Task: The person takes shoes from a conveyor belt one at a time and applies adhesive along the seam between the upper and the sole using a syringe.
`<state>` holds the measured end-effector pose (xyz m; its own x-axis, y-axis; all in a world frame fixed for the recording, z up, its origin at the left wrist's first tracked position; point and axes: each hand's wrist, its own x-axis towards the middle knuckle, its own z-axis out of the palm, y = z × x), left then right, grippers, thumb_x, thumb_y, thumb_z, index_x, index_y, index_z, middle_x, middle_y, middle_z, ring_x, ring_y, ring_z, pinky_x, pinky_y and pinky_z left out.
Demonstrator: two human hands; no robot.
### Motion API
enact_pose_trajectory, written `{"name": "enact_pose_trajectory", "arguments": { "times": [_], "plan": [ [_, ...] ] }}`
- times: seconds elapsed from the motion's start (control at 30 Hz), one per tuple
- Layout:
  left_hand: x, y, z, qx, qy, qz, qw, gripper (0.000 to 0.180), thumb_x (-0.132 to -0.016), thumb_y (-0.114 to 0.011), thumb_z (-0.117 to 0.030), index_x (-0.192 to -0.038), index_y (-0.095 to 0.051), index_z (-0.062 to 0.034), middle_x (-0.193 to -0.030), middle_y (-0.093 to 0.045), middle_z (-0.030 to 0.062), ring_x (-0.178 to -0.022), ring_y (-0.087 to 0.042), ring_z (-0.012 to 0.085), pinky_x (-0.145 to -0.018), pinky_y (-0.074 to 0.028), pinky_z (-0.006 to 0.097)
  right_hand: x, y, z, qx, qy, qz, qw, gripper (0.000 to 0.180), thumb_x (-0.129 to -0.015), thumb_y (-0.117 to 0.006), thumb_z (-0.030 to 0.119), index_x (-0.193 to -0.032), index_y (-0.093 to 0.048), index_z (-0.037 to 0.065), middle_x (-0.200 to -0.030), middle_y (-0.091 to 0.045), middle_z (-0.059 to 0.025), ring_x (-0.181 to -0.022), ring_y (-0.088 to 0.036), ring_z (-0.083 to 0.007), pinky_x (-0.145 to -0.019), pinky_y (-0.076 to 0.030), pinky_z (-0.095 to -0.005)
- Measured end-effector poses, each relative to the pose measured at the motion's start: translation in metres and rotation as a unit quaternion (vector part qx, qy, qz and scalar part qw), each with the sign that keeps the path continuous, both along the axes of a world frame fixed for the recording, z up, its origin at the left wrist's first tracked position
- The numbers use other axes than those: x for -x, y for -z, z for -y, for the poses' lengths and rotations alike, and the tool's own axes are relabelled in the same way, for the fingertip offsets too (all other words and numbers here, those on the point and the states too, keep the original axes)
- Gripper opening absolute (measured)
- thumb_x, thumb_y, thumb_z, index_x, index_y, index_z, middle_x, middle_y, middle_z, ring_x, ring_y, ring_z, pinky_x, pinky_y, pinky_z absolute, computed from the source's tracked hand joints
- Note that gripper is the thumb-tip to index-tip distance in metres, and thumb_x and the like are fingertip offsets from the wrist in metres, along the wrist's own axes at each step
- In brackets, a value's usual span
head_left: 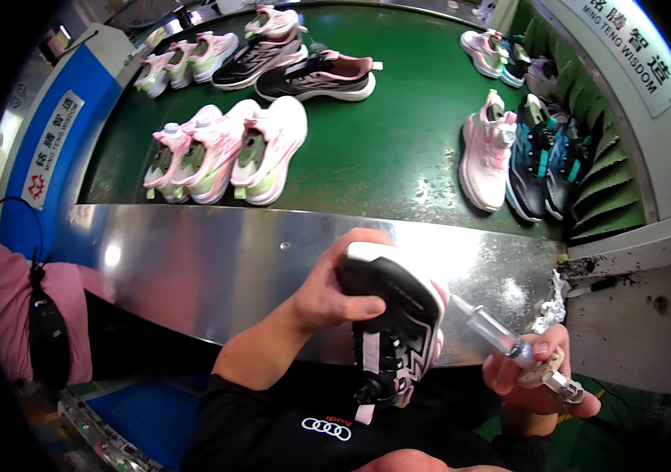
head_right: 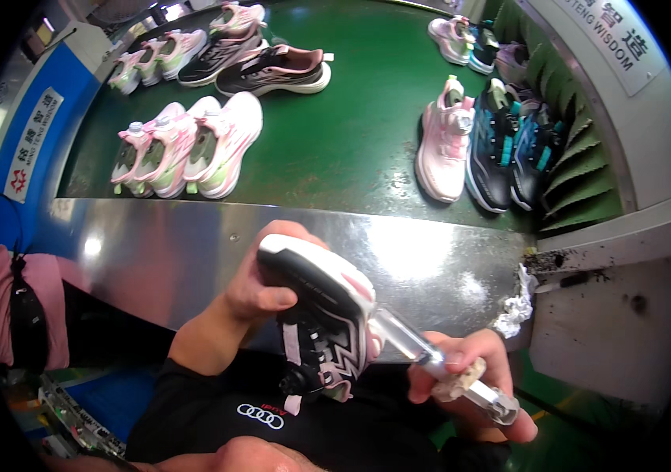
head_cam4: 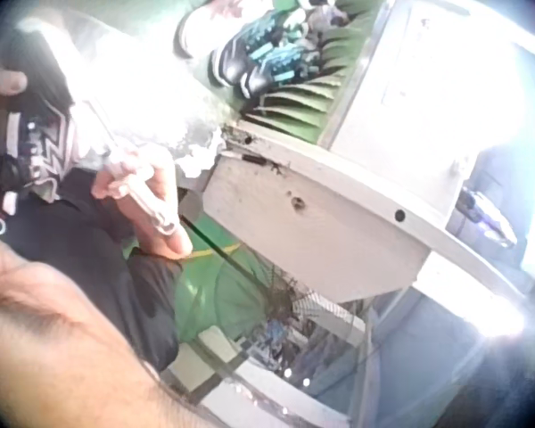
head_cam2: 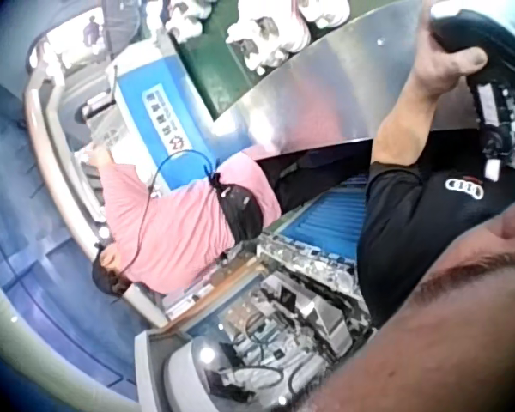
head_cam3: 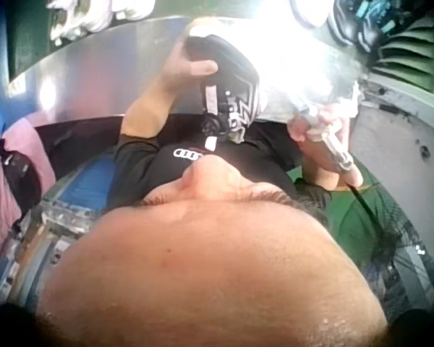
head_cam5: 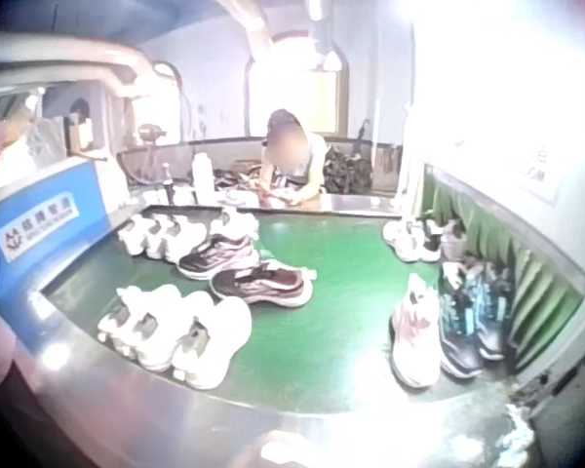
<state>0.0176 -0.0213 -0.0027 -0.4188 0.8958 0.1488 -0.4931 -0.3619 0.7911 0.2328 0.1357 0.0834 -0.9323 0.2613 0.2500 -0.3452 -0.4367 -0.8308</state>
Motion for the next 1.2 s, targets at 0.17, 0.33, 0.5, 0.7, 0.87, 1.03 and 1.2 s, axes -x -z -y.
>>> {"name": "enact_pose_trajectory", "arguments": {
  "times": [0.17,0.33,0.5,0.7,0.87,1.03,1.2],
  "plan": [
    [0.0,0.003,0.004,-0.04,0.0,-0.049,0.998,0.061,-0.065,-0.077,-0.007,-0.118,-0.046,-0.0036,-0.11,-0.058,0.0202,-0.104,-0.058,0.0282,-0.088,-0.047,0.04,0.021,-0.005,0.008,0.025,-0.058,-0.025,0.998,0.076,-0.073,-0.061,0.069,-0.115,-0.044,0.008,-0.075,-0.06,-0.0226,-0.072,-0.05,-0.0252,-0.049,-0.04,-0.0303],
    [-0.003,-0.001,0.005,-0.054,-0.004,-0.053,0.997,0.06,-0.064,-0.079,-0.008,-0.115,-0.048,-0.0034,-0.109,-0.059,0.0192,-0.104,-0.058,0.0262,-0.088,-0.047,0.038,0.025,-0.005,0.01,0.02,-0.096,-0.007,0.995,0.077,-0.074,-0.06,0.069,-0.117,-0.044,0.008,-0.078,-0.06,-0.0232,-0.087,-0.047,-0.0269,-0.054,-0.041,-0.0304],
    [-0.003,-0.005,0.005,-0.049,-0.007,-0.081,0.995,0.06,-0.063,-0.08,-0.008,-0.114,-0.049,-0.0032,-0.11,-0.059,0.018,-0.104,-0.058,0.0255,-0.089,-0.047,0.038,0.023,0.001,0.013,0.046,-0.099,0.001,0.994,0.086,-0.069,-0.061,0.074,-0.117,-0.044,0.004,-0.086,-0.058,-0.023,-0.086,-0.051,-0.0256,-0.067,-0.039,-0.0313],
    [-0.003,-0.004,0.007,-0.08,0.029,-0.068,0.994,0.059,-0.067,-0.075,0.001,-0.119,-0.049,-0.0035,-0.114,-0.054,0.0097,-0.107,-0.053,0.0176,-0.092,-0.043,0.033,0.029,0.0,0.013,0.059,-0.09,0.014,0.994,0.087,-0.07,-0.06,0.074,-0.117,-0.044,0.003,-0.08,-0.055,-0.0208,-0.085,-0.05,-0.0251,-0.068,-0.038,-0.031],
    [-0.004,-0.007,0.007,-0.049,0.0,-0.05,0.998,0.059,-0.064,-0.079,-0.007,-0.115,-0.048,-0.0034,-0.109,-0.059,0.019,-0.104,-0.058,0.0265,-0.088,-0.047,0.039,0.028,-0.002,0.012,0.014,-0.077,0.037,0.996,0.08,-0.074,-0.057,0.072,-0.117,-0.044,0.006,-0.068,-0.054,-0.0201,-0.082,-0.045,-0.0249,-0.054,-0.036,-0.0292],
    [-0.002,-0.005,0.009,-0.028,-0.001,-0.035,0.999,0.06,-0.064,-0.078,-0.007,-0.116,-0.047,-0.0032,-0.109,-0.059,0.0191,-0.103,-0.058,0.0264,-0.088,-0.047,0.039,0.022,0.006,0.009,0.09,-0.101,0.008,0.991,0.094,-0.067,-0.067,0.069,-0.119,-0.042,-0.004,-0.094,-0.056,-0.0191,-0.093,-0.055,-0.0242,-0.085,-0.039,-0.0326],
    [0.002,0.001,0.01,-0.015,-0.016,-0.027,0.999,0.06,-0.064,-0.077,-0.01,-0.116,-0.047,-0.0037,-0.109,-0.059,0.0182,-0.101,-0.058,0.0259,-0.087,-0.048,0.038,0.019,0.005,0.009,0.074,-0.085,0.033,0.993,0.088,-0.067,-0.07,0.066,-0.119,-0.044,0.001,-0.093,-0.056,-0.0216,-0.09,-0.051,-0.0233,-0.068,-0.036,-0.0292]
  ]
}}
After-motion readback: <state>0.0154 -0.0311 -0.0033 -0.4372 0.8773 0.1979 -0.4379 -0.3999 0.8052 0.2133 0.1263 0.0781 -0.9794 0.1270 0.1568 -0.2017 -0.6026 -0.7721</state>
